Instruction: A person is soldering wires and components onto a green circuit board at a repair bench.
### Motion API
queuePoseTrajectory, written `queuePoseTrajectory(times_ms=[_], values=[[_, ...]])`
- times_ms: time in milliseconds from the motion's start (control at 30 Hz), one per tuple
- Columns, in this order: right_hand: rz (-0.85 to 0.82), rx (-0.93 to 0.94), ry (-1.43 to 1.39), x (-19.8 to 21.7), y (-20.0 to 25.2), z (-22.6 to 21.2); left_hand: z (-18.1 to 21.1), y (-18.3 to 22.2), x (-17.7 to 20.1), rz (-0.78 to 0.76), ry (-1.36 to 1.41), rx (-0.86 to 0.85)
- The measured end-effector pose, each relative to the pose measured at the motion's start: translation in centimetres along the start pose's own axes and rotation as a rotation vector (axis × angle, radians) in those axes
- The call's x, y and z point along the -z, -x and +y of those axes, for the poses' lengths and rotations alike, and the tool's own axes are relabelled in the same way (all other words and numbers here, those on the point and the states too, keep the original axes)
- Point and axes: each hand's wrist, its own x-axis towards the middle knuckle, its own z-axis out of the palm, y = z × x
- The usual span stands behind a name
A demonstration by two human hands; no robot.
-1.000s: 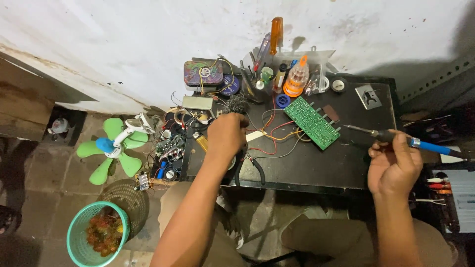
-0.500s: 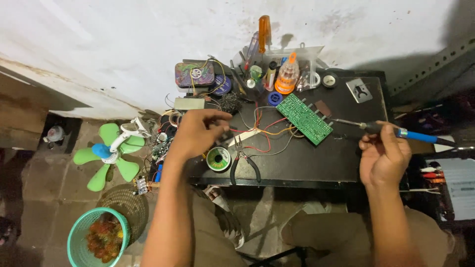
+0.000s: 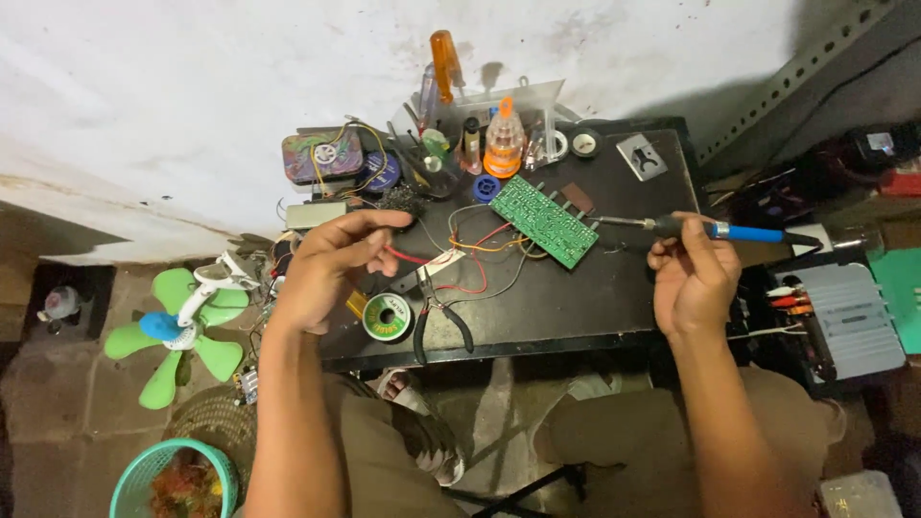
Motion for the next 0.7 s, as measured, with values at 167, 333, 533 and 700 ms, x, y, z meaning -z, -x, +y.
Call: queuePoseTrajectory(times_ms=[167, 333, 533, 700], values=[[0.007, -0.003, -0.024, 0.1, 0.0, 0.0, 0.1, 0.3, 0.6, -0.005, 0.028, -0.051], [-0.003, -0.007, -0.031, -0.1, 0.1, -0.3, -1.1, 0.4, 1.6, -0.004, 0.227, -0.202], [-0.011, -0.019, -0.048, 0.0, 0.3, -0.2, -1.0, 0.4, 1.3, -0.050, 0.519, -0.366], [-0.072, -0.023, -0.076, -0.1, 0.3, -0.1, -1.7, 0.3, -0.1, -0.058, 0.578, -0.424]])
